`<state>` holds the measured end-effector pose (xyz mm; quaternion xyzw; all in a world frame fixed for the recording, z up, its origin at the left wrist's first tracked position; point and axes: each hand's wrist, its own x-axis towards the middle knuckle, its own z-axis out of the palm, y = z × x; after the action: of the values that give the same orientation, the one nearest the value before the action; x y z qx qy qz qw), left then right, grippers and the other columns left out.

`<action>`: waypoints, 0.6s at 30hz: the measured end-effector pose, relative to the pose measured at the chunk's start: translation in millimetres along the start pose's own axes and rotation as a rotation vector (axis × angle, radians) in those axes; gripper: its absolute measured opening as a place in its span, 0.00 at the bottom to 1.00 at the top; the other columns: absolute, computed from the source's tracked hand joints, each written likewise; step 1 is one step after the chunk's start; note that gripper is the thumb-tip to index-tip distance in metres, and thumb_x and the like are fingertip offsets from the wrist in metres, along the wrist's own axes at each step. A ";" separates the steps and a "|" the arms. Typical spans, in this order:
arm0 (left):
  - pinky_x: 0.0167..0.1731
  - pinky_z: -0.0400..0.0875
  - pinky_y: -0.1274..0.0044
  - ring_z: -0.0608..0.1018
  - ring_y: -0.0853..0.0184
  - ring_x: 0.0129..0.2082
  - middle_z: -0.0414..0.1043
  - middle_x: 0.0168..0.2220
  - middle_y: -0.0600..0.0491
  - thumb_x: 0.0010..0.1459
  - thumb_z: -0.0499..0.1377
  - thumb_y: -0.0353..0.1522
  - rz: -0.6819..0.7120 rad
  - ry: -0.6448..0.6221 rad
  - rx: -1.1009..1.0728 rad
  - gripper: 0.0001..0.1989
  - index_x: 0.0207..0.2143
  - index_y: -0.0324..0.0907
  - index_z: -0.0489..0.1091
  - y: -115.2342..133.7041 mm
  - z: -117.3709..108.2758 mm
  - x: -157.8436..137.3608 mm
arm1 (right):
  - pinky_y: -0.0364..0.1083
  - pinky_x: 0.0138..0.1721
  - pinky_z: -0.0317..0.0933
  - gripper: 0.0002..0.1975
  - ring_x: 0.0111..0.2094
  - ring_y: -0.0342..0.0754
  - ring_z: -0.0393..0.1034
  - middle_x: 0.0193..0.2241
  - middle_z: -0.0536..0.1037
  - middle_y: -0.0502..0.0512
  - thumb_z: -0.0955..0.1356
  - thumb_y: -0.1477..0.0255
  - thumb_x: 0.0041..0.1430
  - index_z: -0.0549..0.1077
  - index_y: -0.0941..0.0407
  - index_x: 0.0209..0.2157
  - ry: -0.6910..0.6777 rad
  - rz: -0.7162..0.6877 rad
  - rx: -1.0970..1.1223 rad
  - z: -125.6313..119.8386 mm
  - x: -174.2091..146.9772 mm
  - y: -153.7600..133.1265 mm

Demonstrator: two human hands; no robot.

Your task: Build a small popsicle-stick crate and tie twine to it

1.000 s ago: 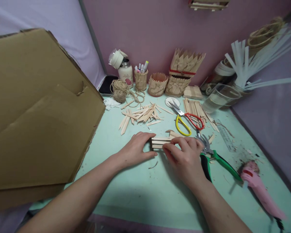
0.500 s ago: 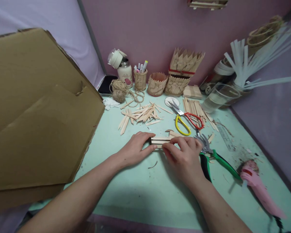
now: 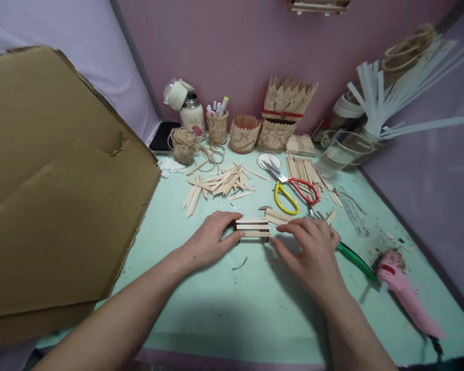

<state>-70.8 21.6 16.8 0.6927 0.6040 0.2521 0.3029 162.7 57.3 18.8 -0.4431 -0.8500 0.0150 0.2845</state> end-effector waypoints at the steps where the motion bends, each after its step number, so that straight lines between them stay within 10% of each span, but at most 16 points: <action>1: 0.53 0.66 0.63 0.73 0.57 0.51 0.74 0.50 0.44 0.64 0.54 0.40 -0.002 0.000 -0.001 0.20 0.54 0.40 0.68 -0.2 -0.1 0.2 | 0.54 0.44 0.48 0.05 0.42 0.55 0.64 0.36 0.78 0.54 0.71 0.67 0.58 0.76 0.53 0.36 -0.017 0.017 -0.001 0.5 -0.5 1.2; 18: 0.53 0.66 0.62 0.72 0.57 0.51 0.73 0.50 0.44 0.63 0.55 0.40 -0.014 -0.007 -0.003 0.20 0.55 0.40 0.67 -0.8 0.6 1.7 | 0.54 0.44 0.46 0.08 0.39 0.52 0.65 0.33 0.77 0.51 0.66 0.67 0.64 0.76 0.52 0.32 -0.140 0.069 0.116 8.4 1.4 -2.6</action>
<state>-70.7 23.3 15.8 0.6889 0.6074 0.2487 0.3078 155.9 58.8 13.2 -0.4528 -0.8497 0.1048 0.2490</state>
